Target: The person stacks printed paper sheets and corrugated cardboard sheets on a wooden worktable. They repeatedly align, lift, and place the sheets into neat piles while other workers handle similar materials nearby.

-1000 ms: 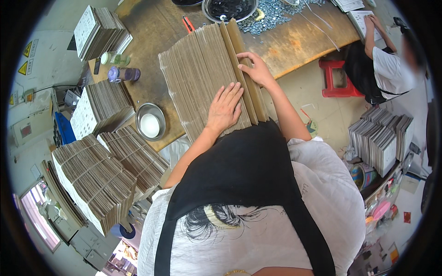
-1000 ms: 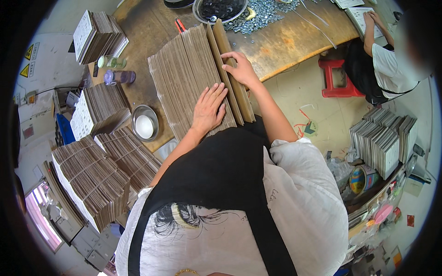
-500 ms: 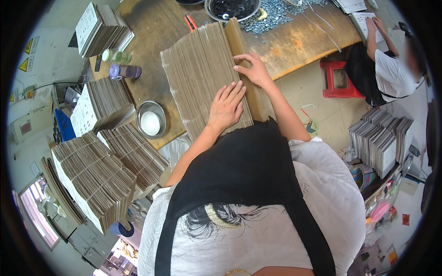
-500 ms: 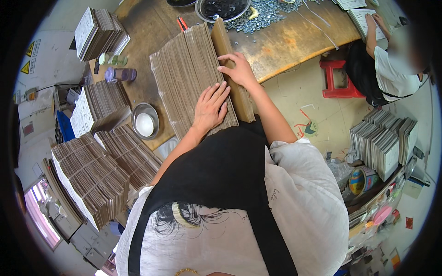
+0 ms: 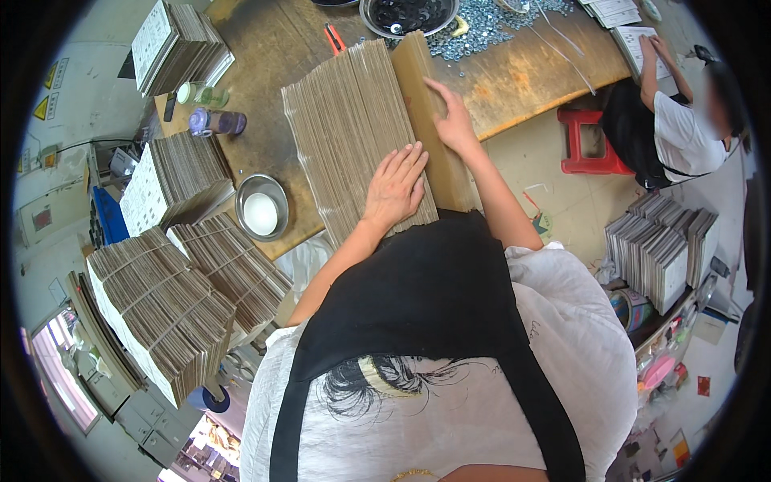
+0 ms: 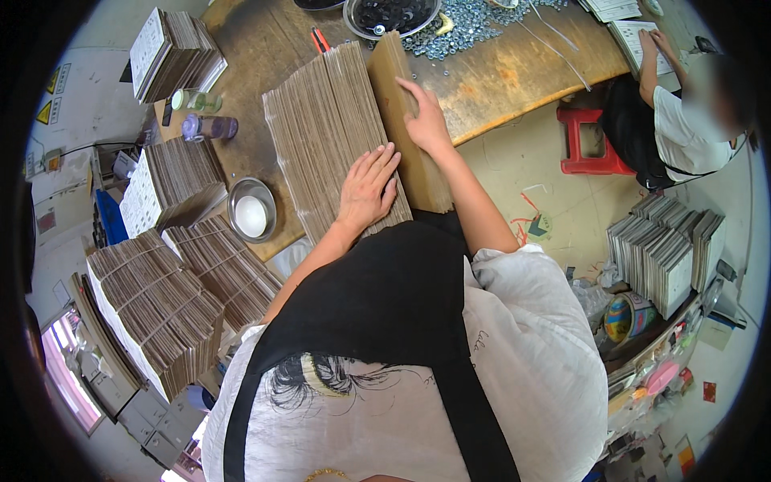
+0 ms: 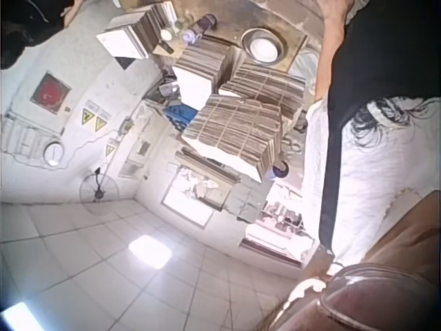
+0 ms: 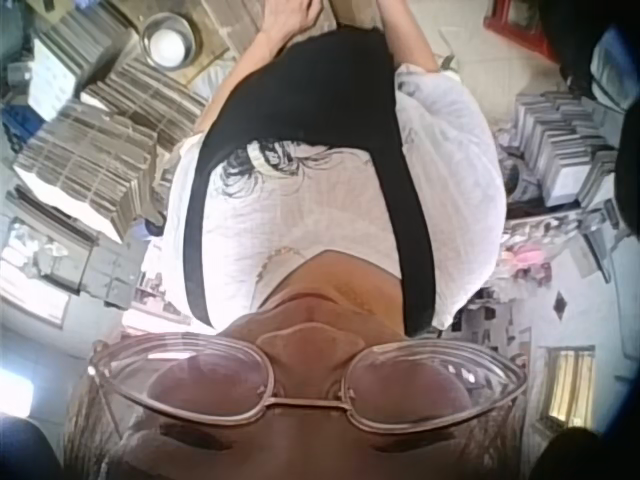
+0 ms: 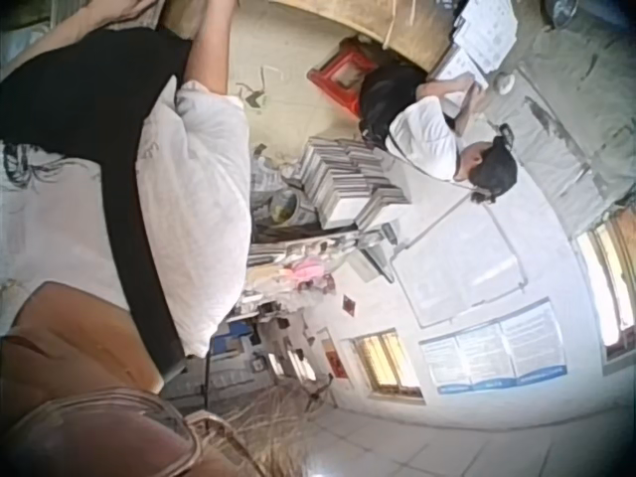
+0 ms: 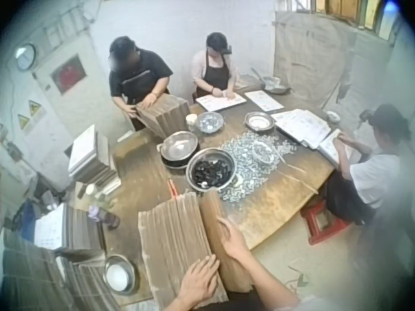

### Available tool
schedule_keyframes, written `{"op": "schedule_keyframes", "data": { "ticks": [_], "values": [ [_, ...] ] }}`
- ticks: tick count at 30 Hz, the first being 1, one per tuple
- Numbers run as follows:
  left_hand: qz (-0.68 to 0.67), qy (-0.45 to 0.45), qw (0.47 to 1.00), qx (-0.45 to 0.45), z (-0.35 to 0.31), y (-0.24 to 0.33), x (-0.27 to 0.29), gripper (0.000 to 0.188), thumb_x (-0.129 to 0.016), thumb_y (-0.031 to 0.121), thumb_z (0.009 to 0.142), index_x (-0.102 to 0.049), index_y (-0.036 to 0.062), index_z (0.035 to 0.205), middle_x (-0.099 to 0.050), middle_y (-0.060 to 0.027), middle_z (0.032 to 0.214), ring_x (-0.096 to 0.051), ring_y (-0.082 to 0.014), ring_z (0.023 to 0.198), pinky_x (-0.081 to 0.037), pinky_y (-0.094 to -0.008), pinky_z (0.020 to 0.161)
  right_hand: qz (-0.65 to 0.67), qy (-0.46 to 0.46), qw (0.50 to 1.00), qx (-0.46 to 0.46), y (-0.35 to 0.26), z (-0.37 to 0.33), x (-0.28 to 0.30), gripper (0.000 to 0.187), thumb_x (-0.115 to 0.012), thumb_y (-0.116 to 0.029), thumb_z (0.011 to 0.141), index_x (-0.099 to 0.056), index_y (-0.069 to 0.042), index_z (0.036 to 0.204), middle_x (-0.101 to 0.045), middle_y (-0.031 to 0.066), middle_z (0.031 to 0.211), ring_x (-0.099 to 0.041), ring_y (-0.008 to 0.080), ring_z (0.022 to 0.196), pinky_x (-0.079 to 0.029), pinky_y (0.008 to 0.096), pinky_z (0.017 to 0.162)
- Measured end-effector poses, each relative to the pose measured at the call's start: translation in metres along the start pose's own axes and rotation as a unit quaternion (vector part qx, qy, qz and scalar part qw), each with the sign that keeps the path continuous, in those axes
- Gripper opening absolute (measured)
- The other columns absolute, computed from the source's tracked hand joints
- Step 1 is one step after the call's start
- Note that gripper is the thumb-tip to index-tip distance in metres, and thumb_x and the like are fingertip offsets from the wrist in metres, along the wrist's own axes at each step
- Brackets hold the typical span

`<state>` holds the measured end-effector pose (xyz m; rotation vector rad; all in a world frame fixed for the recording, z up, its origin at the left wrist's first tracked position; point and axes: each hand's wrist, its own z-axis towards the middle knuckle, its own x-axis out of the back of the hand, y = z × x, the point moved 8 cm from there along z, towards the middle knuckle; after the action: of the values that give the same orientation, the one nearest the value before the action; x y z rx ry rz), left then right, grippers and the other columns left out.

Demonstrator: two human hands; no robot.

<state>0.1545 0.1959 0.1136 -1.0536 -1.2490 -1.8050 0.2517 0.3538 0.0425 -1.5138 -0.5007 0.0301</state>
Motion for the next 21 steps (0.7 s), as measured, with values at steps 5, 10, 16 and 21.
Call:
{"op": "schedule_keyframes", "data": {
  "ticks": [5,10,16,21],
  "values": [
    [0.001,0.007,1.000,0.000,0.000,-0.001,-0.002,0.050,-0.063,0.015,0.087,-0.059,0.0063,0.136,-0.053,-0.0087,0.148,-0.051,-0.0272,0.132,-0.038,-0.0441,0.114,-0.075,-0.033,0.994,-0.079,-0.003,-0.007,-0.006,0.047,-0.082,-0.032,0.081,-0.069,-0.030,0.126,-0.043,0.0261,0.149,-0.040,0.0427,0.141,-0.039,0.0435,0.113],
    [-0.007,0.010,1.000,-0.003,0.001,-0.001,0.002,0.050,-0.064,0.014,0.086,-0.060,0.0065,0.135,-0.054,-0.0096,0.147,-0.051,-0.0276,0.132,-0.039,-0.0443,0.113,-0.062,-0.061,0.995,-0.053,-0.003,-0.004,-0.008,0.042,-0.084,-0.033,0.079,-0.073,-0.027,0.119,-0.051,0.0257,0.143,-0.041,0.0427,0.140,-0.040,0.0437,0.112],
    [-0.015,0.023,1.000,0.001,0.001,-0.001,0.004,0.047,-0.064,0.012,0.086,-0.061,0.0063,0.133,-0.057,-0.0097,0.143,-0.052,-0.0277,0.131,-0.040,-0.0439,0.112,-0.048,-0.052,0.997,-0.028,-0.001,-0.001,-0.003,0.036,-0.083,-0.028,0.080,-0.075,-0.021,0.115,-0.061,0.0182,0.123,-0.054,0.0367,0.124,-0.044,0.0429,0.107],
    [-0.017,0.030,0.999,-0.001,0.001,-0.002,0.003,0.046,-0.065,0.011,0.085,-0.063,0.0060,0.130,-0.057,-0.0092,0.143,-0.052,-0.0278,0.131,-0.041,-0.0439,0.111,-0.033,-0.053,0.998,-0.031,0.003,-0.001,0.001,0.036,-0.083,-0.026,0.080,-0.075,-0.021,0.115,-0.063,0.0156,0.116,-0.058,0.0346,0.117,-0.046,0.0414,0.104]
  ]
}}
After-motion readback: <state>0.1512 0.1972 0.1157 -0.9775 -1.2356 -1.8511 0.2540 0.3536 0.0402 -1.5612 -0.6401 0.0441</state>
